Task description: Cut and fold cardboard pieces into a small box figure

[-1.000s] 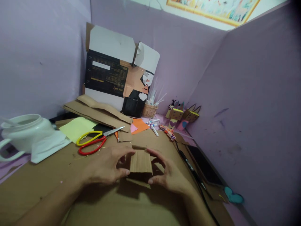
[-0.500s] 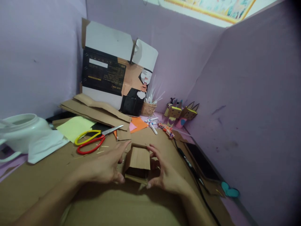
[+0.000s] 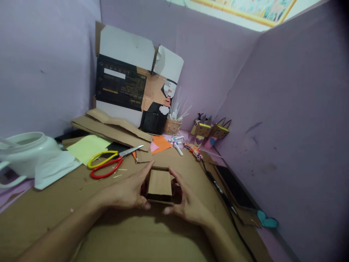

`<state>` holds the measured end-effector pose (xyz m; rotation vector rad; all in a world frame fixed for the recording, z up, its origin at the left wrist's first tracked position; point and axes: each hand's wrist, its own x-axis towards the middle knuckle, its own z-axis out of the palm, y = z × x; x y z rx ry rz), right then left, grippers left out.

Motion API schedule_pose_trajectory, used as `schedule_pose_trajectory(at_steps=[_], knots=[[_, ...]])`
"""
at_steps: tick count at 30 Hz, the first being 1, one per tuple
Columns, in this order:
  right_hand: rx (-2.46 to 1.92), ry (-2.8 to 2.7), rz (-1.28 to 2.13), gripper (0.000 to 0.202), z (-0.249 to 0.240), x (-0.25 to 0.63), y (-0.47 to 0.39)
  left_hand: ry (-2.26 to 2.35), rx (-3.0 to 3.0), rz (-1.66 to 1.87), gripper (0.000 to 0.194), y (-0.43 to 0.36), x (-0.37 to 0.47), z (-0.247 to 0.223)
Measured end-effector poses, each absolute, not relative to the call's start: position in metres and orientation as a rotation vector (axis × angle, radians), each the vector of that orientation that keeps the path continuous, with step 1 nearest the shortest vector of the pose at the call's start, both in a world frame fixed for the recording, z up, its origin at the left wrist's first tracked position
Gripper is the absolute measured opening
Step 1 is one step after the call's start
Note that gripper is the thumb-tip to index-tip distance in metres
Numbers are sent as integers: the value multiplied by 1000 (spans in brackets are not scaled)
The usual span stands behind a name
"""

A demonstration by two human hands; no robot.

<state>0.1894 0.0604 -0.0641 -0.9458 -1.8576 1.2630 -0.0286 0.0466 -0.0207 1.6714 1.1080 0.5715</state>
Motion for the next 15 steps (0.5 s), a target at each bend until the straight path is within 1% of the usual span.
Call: schedule_pose_trajectory(at_steps=[3, 5, 10, 15], knots=[[-978, -1797, 1268, 94, -64, 187, 61, 1099, 1630, 591, 106, 46, -24, -21], [-1006, -1746, 1280, 91, -62, 184, 61, 1038, 1601, 645, 103, 47, -23, -26], [-991, -1639, 1290, 102, -56, 178, 61, 1005, 1673, 776, 96, 52, -24, -46], [-1015, -1629, 1361, 95, -57, 179, 63, 1018, 1680, 809, 97, 51, -20, -50]])
